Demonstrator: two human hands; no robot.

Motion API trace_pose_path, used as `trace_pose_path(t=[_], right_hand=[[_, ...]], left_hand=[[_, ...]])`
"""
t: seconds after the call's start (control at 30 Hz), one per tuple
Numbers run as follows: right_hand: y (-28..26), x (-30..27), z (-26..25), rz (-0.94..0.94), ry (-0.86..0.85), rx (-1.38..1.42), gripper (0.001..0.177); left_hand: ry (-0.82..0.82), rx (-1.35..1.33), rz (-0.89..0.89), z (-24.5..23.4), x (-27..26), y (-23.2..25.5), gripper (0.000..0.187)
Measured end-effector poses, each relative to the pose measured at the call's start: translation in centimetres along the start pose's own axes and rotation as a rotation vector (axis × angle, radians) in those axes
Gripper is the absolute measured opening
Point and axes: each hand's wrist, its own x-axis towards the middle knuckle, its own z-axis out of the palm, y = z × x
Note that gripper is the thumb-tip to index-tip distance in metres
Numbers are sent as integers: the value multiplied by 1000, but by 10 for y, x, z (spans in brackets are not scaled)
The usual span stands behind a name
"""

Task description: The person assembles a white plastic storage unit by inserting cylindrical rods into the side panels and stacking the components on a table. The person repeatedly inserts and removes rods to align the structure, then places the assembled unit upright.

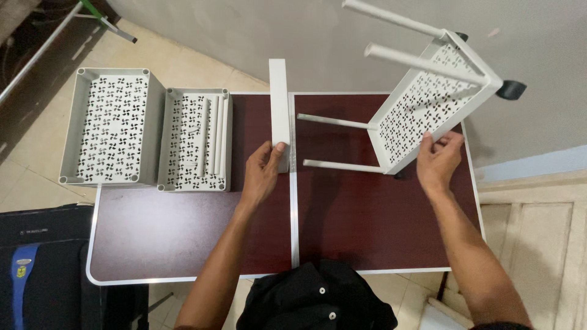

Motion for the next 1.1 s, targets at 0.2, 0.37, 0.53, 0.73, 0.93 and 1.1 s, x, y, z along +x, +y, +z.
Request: trace_pose_path(t=[0.2,0.37,0.53,0.73,0.93,1.1], right_hand=[[0,-40,24,-38,-29,-45,37],[4,-66,38,-29,-29,16,40],[3,-79,49,-164,6,-94,40],[-2,-84,52,30,-74,98,44],[-13,-76,38,261,-158,56,51],[-17,-79,36,130,-129,10,57]], left_hand=[[-9,33,-96,-6,2,2,52],[-19,-14,-18,-10,1,2,51],[-24,122,-145,-5,-4,3,50],[-32,80,-66,4,-8,2,54],[-32,36,-83,4,-6,3,49],[-17,58,-98,4,-9,4,50]])
